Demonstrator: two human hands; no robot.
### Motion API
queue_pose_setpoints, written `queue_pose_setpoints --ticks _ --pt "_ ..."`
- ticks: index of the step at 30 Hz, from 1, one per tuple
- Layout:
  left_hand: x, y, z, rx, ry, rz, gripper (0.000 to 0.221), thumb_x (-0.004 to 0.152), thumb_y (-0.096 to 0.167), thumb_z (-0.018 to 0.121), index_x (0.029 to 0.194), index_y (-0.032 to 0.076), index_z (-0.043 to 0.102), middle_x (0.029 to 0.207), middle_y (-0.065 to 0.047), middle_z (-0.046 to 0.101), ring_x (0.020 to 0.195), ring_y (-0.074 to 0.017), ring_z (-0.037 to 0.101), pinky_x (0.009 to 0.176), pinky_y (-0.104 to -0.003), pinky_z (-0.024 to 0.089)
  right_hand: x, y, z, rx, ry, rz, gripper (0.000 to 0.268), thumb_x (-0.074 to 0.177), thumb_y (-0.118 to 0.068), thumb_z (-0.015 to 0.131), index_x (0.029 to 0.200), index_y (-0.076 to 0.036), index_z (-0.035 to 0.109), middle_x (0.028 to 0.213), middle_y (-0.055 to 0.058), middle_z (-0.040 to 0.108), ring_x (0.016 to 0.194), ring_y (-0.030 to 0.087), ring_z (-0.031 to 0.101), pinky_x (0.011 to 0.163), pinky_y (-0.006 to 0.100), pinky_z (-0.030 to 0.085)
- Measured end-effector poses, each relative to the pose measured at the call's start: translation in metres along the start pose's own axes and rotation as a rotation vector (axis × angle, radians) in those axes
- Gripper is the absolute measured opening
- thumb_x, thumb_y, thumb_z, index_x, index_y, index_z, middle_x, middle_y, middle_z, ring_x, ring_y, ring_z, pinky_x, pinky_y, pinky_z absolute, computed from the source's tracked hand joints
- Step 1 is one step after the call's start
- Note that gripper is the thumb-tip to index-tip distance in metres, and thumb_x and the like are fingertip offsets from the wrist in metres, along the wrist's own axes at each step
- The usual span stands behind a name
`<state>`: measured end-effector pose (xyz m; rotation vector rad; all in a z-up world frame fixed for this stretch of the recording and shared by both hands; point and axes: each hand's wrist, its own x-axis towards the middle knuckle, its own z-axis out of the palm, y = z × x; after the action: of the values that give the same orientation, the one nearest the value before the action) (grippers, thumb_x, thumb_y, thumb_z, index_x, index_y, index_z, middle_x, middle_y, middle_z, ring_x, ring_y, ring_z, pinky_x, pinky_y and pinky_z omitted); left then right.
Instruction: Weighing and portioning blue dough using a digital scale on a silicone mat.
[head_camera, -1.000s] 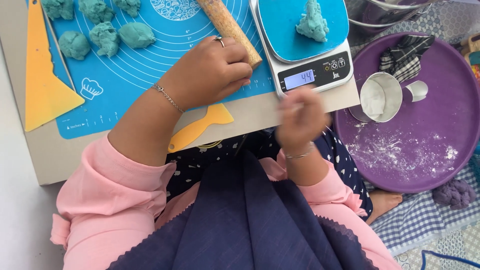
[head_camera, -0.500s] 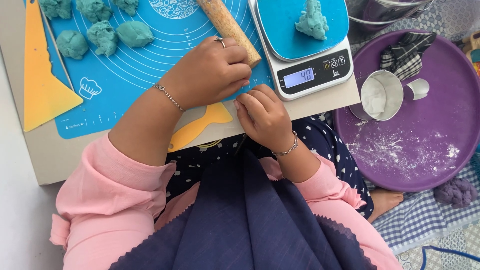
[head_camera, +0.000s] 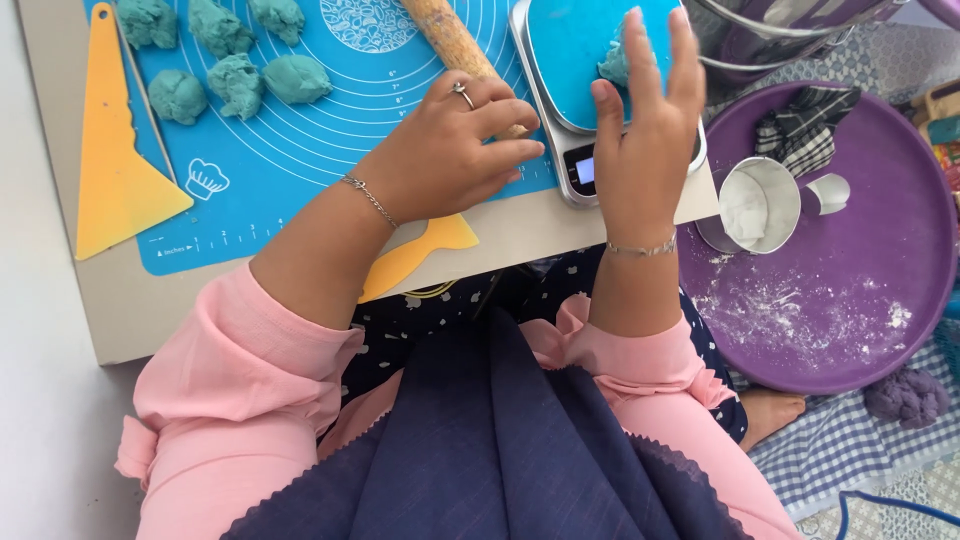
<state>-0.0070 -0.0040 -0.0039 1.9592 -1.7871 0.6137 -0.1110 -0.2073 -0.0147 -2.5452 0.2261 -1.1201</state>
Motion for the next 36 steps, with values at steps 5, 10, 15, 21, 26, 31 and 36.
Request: queue_pose_setpoints --ticks 5,10,15,21,26,31,36 --pt "-0.001 0.0 0.0 -0.008 0.018 -0.001 0.021 0.091 0.019 0.081 0.11 0.019 0.075 0.123 0.001 0.064 0.12 -0.021 0.054 0.103 -0.041 0.038 0.013 0.006 0.013 -0.028 0.002 -0.058 0.045 0.087 0.011 0.074 0.128 -0.005 0.07 0.12 0.014 0.068 0.097 0.027 0.069 0.087 0.037 0.056" --pt "-0.003 -0.002 0.006 0.015 0.0 -0.003 0.017 0.092 0.02 0.081 0.107 0.02 0.074 0.124 -0.001 0.063 0.119 -0.0225 0.053 0.102 -0.042 0.04 0.016 0.018 0.018 -0.026 0.103 0.042 0.046 0.082 0.013 0.076 0.124 -0.004 0.068 0.111 0.013 0.075 0.095 0.025 0.074 0.087 0.036 0.059" --pt "-0.003 -0.004 0.005 0.085 0.038 -0.027 0.014 0.092 0.023 0.08 0.104 0.021 0.073 0.123 0.001 0.063 0.116 -0.0202 0.054 0.095 -0.039 0.041 0.014 0.03 0.014 0.148 0.296 0.12 0.04 0.092 0.012 0.071 0.128 -0.005 0.065 0.118 0.014 0.077 0.1 0.024 0.079 0.091 0.032 0.066" --pt "-0.01 -0.013 0.02 -0.274 0.263 -0.506 0.041 0.117 0.04 0.039 0.153 0.021 0.041 0.146 -0.011 0.064 0.116 -0.0247 0.076 0.096 -0.03 0.063 0.034 -0.054 0.01 0.542 0.18 -0.043 0.035 0.107 0.01 0.066 0.136 -0.008 0.06 0.124 0.015 0.073 0.106 0.026 0.077 0.093 0.032 0.066" --pt "-0.019 -0.033 0.033 -1.211 0.835 -0.484 0.039 0.123 0.043 0.036 0.159 0.027 0.038 0.152 -0.003 0.055 0.14 -0.0182 0.059 0.127 -0.039 0.05 0.075 -0.118 0.068 0.559 0.218 -0.27 0.013 0.092 0.006 0.073 0.097 -0.003 0.065 0.077 0.01 0.068 0.059 0.02 0.051 0.055 0.034 0.04" --pt "-0.026 -0.053 0.037 -1.268 1.049 -0.611 0.037 0.116 0.04 0.046 0.144 0.017 0.052 0.104 -0.006 0.061 0.089 -0.0107 0.047 0.08 -0.027 0.041 0.062 -0.121 0.117 0.511 0.11 -0.338 0.03 0.094 0.007 0.066 0.118 -0.01 0.061 0.102 0.011 0.07 0.079 0.027 0.063 0.069 0.037 0.052" --pt "-0.026 -0.057 0.037 -1.176 1.066 -0.702 0.028 0.111 0.029 0.055 0.127 0.007 0.062 0.091 -0.003 0.061 0.074 -0.0048 0.041 0.063 -0.023 0.038 0.049 -0.112 0.112 0.376 -0.017 -0.382 0.042 0.099 0.005 0.069 0.136 -0.009 0.057 0.124 0.014 0.076 0.117 0.034 0.073 0.119 0.047 0.04"
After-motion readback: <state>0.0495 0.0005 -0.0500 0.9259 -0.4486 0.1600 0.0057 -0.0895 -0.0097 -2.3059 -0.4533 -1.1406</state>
